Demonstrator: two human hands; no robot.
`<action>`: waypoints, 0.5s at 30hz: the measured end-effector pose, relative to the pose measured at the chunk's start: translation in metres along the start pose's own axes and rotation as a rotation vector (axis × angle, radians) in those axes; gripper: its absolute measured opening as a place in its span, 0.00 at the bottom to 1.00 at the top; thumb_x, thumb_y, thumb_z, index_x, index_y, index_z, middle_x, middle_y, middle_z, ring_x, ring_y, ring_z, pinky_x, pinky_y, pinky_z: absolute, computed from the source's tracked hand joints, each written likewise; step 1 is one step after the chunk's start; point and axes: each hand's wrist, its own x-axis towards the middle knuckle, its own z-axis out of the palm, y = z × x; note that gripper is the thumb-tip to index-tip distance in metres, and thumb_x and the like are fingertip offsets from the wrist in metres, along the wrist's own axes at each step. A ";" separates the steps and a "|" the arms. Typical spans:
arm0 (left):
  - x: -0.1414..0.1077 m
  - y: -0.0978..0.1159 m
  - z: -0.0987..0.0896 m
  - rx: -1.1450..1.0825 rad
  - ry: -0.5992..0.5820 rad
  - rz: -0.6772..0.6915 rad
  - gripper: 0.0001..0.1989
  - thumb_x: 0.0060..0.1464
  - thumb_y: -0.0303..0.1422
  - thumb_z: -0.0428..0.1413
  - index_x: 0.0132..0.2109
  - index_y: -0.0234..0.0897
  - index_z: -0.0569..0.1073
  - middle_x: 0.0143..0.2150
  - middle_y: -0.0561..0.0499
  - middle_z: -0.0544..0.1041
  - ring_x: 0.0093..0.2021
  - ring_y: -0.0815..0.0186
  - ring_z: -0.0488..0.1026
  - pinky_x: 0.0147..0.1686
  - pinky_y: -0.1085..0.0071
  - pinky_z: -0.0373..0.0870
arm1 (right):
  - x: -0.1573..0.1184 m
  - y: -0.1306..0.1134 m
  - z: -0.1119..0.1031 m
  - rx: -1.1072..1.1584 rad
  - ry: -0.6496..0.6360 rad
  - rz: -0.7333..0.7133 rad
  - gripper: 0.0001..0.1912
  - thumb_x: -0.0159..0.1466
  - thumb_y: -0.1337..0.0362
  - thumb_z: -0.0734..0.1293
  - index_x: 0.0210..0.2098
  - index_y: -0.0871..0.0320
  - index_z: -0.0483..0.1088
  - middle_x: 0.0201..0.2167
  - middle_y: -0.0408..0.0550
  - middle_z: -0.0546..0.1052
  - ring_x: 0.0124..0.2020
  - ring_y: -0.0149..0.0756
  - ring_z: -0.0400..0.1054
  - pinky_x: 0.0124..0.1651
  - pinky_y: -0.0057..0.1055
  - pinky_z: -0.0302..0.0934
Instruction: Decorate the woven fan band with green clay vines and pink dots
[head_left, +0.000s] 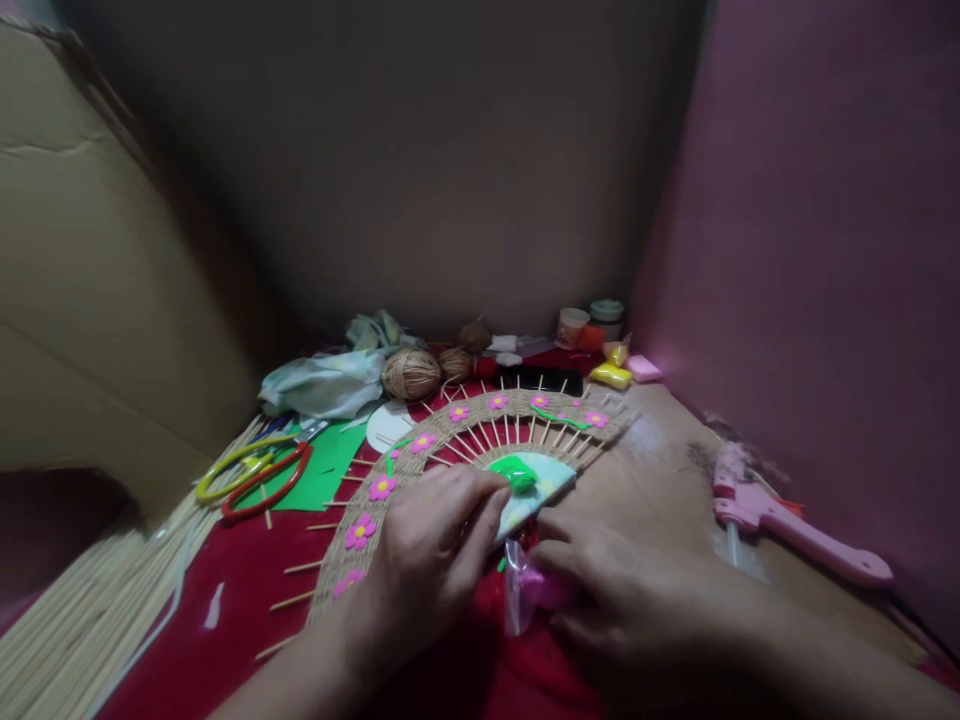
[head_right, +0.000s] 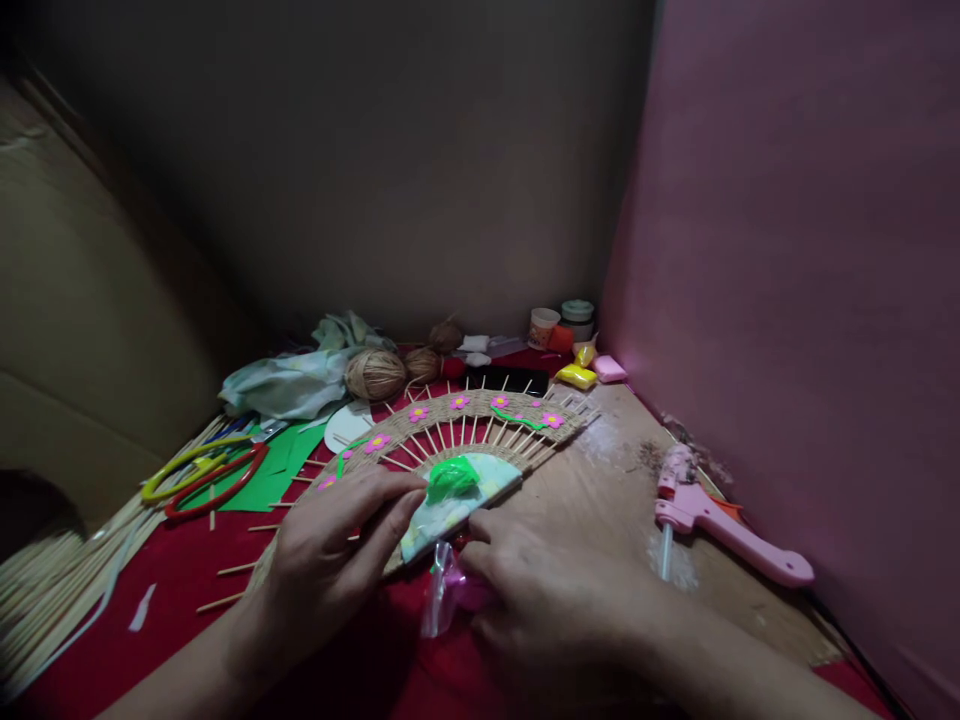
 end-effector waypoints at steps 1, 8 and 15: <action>0.000 -0.002 0.000 -0.017 0.011 -0.024 0.05 0.58 0.25 0.52 0.38 0.35 0.73 0.31 0.52 0.75 0.30 0.69 0.71 0.31 0.72 0.66 | 0.000 0.001 -0.001 0.023 0.016 -0.015 0.11 0.56 0.70 0.64 0.38 0.56 0.70 0.45 0.49 0.71 0.42 0.38 0.66 0.43 0.32 0.62; 0.002 0.002 0.003 -0.223 -0.159 -0.242 0.05 0.58 0.28 0.52 0.35 0.36 0.72 0.29 0.54 0.74 0.28 0.72 0.70 0.26 0.76 0.66 | 0.000 0.014 -0.004 0.098 0.209 0.062 0.05 0.55 0.73 0.62 0.29 0.57 0.62 0.28 0.40 0.66 0.27 0.29 0.60 0.30 0.27 0.56; -0.006 0.015 0.016 -0.295 -0.310 -0.348 0.05 0.59 0.33 0.50 0.38 0.36 0.68 0.25 0.55 0.70 0.23 0.72 0.65 0.20 0.76 0.62 | -0.003 0.018 0.005 0.065 0.268 0.102 0.07 0.55 0.73 0.61 0.32 0.56 0.62 0.24 0.38 0.65 0.24 0.28 0.59 0.27 0.26 0.53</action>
